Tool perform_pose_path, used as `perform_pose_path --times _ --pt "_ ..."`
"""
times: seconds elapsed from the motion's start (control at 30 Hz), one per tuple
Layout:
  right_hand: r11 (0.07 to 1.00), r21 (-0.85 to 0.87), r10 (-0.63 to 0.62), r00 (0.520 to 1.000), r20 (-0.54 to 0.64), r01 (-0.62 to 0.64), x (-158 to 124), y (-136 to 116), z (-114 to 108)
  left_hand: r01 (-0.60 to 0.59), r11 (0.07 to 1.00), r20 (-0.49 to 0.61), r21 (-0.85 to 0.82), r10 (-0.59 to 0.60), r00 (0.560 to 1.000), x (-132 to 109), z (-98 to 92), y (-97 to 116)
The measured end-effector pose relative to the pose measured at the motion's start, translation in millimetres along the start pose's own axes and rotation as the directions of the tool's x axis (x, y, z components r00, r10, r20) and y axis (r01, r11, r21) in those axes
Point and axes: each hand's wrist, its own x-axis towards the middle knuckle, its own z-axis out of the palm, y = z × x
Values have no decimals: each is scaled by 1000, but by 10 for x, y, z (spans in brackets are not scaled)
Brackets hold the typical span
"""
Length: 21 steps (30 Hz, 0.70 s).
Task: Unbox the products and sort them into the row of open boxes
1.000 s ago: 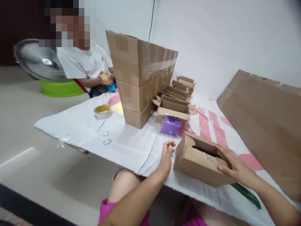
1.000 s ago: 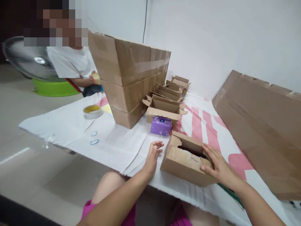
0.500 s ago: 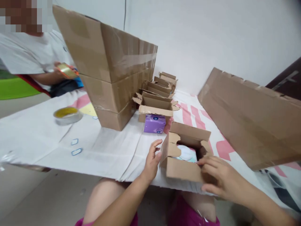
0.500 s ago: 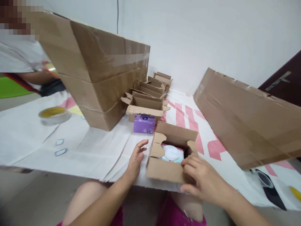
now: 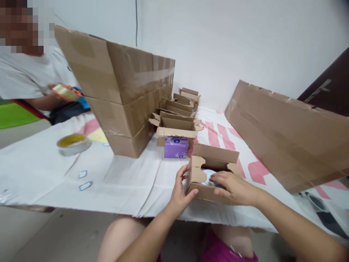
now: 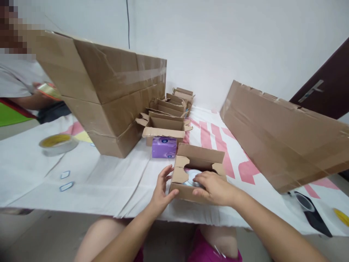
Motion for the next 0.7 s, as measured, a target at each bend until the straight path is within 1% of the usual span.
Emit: perform_pose_path --times 0.07,0.17,0.23,0.3,0.37,0.43,0.47,0.5,0.57,0.63,0.7 --pt "997 29 -66 997 32 65 115 -49 16 17 1000 5 6 -17 1000 12 -18 4" --pt "988 65 -140 990 -6 140 259 -180 38 33 999 15 -7 -33 999 14 -29 -1" --pt "983 63 -174 985 10 173 349 -279 44 88 996 14 -13 -88 996 12 -35 -19" --pt "981 75 -185 981 56 180 429 -357 41 166 986 1 -11 -166 986 20 -50 -40" --pt "975 139 -184 979 81 172 487 -390 31 218 976 -10 -27 -218 976 42 -76 -49" --pt "956 240 -188 981 58 169 510 -365 19 247 967 20 -66 -246 969 71 -101 -36" --pt "944 284 -183 983 34 166 508 -332 15 266 959 62 -94 -261 963 86 -110 -21" --pt "935 313 -175 985 3 165 499 -289 11 287 950 114 -123 -273 955 98 -116 -4" --pt "938 317 -129 990 -63 143 466 -183 8 303 936 197 -180 -267 943 115 -118 33" --pt "966 258 -12 997 -76 31 426 -78 10 273 935 219 -224 -225 949 118 -112 57" --pt "979 151 143 989 -48 -134 393 3 12 237 949 212 -208 -193 958 109 -102 61"
